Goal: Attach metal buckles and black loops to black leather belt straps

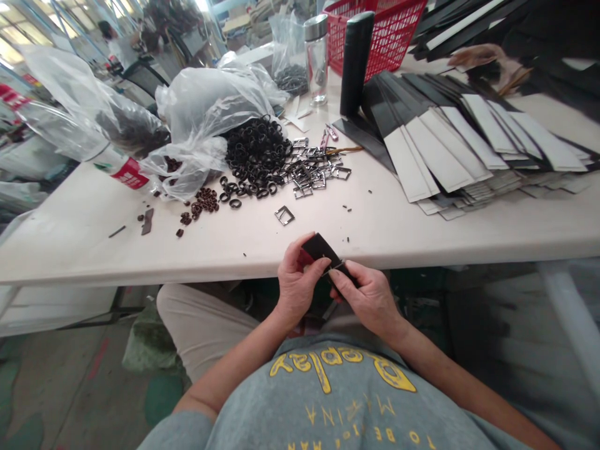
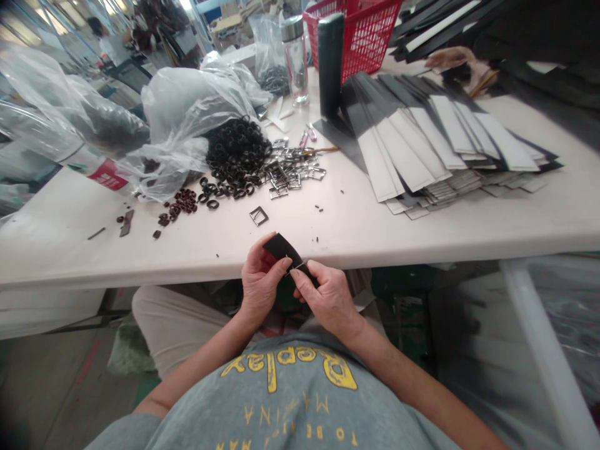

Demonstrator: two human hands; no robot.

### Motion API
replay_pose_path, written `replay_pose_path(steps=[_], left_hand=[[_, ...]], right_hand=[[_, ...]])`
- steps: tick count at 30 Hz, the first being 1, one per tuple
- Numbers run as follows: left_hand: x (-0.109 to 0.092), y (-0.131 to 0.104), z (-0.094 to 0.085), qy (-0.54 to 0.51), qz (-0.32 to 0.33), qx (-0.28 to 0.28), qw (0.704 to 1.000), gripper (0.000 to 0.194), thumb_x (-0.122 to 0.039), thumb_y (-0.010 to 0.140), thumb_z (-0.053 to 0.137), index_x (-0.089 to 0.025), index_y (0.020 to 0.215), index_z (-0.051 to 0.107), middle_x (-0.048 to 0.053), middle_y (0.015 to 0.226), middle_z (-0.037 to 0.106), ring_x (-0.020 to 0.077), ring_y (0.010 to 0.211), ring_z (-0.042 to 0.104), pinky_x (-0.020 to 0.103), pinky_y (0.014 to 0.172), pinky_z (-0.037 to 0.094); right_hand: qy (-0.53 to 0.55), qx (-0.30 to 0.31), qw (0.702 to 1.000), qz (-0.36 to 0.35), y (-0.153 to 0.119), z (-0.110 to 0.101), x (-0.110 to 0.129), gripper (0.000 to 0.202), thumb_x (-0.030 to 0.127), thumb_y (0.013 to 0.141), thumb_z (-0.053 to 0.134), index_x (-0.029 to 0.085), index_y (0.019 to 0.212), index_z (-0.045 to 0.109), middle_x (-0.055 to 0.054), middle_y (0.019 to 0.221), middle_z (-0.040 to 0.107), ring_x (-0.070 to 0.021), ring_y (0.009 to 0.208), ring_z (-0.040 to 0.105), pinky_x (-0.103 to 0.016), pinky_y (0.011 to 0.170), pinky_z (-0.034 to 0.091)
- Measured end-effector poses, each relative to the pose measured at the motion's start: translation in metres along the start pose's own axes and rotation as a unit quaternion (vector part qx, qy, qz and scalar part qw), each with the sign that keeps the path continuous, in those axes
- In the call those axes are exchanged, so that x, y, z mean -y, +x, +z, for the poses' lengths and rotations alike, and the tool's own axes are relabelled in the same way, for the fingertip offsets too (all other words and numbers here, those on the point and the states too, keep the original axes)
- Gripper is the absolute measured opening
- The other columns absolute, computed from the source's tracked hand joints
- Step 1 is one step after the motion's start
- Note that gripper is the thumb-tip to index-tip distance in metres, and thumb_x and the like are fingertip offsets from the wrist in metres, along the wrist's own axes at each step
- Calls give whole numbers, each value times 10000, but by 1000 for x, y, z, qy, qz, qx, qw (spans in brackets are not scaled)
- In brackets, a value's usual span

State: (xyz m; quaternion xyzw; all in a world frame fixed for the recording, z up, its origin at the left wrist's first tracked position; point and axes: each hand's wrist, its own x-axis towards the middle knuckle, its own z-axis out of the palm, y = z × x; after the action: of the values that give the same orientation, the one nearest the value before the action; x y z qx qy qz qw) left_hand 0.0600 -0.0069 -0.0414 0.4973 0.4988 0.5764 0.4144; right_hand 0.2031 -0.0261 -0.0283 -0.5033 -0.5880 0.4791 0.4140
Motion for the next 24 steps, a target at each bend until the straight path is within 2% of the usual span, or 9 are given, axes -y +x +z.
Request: replay_pose_path(steps=[5, 9, 11, 13, 15, 16, 19, 22, 24], left_hand=[[0, -2, -7, 110, 182, 32, 977, 224, -222, 880, 685, -287, 1089, 730, 3, 922, 645, 127, 837, 603, 246, 763, 508], [-12, -11, -11, 49, 184, 94, 977, 266, -398, 947, 578, -266, 1102, 750, 38, 938, 650, 155, 873, 602, 281, 785, 503], [-19, -14, -12, 10, 129, 104, 986, 387, -442, 990, 462, -240, 971, 790, 59, 920, 649, 171, 875, 600, 307, 802, 499], [-24, -15, -12, -27, 50, 106, 993, 378, -401, 987, 484, -231, 857, 796, 53, 898, 646, 165, 873, 603, 301, 820, 490], [-26, -13, -12, -79, -32, 116, 990, 185, -352, 909, 641, -265, 1007, 773, 35, 974, 659, 158, 918, 613, 289, 861, 482], [-25, -11, -13, -111, -72, 134, 982, 295, -331, 850, 721, -297, 1143, 725, 34, 1070, 664, 166, 983, 616, 292, 896, 477], [-20, -5, -17, -204, -209, 243, 925, 734, -294, 722, 840, -342, 1391, 540, 65, 1354, 597, 237, 1253, 539, 353, 1034, 422], [-15, -1, -22, -238, -300, 325, 865, 731, -275, 655, 883, -282, 1332, 605, 85, 1335, 619, 259, 1288, 513, 359, 1062, 389], [-15, 1, -24, -232, -315, 310, 866, 671, -258, 615, 905, -248, 1242, 666, 66, 1184, 681, 212, 1123, 598, 305, 965, 433]], right_hand=[[18, -23, 1000, 9, 2, 0, -1, 360, 428, 924, 563, 195, 649, 572, 25, 507, 582, -111, 432, 526, -205, 438, 396], [21, -22, 1000, -5, 1, 0, -2, 347, 415, 916, 573, 190, 653, 573, 31, 513, 579, -107, 445, 527, -197, 439, 383], [5, -16, 1000, -17, 0, -2, -2, 338, 391, 918, 566, 187, 649, 573, 28, 523, 584, -108, 463, 531, -198, 449, 379], [-11, -12, 1000, -26, -2, -4, -2, 337, 382, 921, 561, 187, 647, 573, 26, 528, 585, -111, 477, 533, -204, 465, 383], [-24, -6, 999, -27, -3, -9, -2, 344, 389, 928, 558, 188, 649, 571, 25, 535, 587, -114, 485, 533, -211, 480, 390], [-31, 1, 999, -27, -3, -11, -1, 344, 392, 934, 552, 189, 656, 572, 24, 542, 591, -116, 490, 533, -215, 487, 393], [-65, 46, 996, -35, -5, -21, 0, 293, 362, 946, 530, 190, 719, 601, 26, 578, 607, -120, 513, 537, -226, 518, 397], [-110, 99, 988, -32, -8, -30, 0, 267, 345, 947, 521, 194, 746, 611, 22, 610, 622, -128, 539, 544, -239, 535, 387], [-135, 118, 984, -14, -10, -34, -1, 316, 386, 955, 516, 196, 714, 593, 15, 613, 625, -138, 556, 556, -247, 538, 380]])
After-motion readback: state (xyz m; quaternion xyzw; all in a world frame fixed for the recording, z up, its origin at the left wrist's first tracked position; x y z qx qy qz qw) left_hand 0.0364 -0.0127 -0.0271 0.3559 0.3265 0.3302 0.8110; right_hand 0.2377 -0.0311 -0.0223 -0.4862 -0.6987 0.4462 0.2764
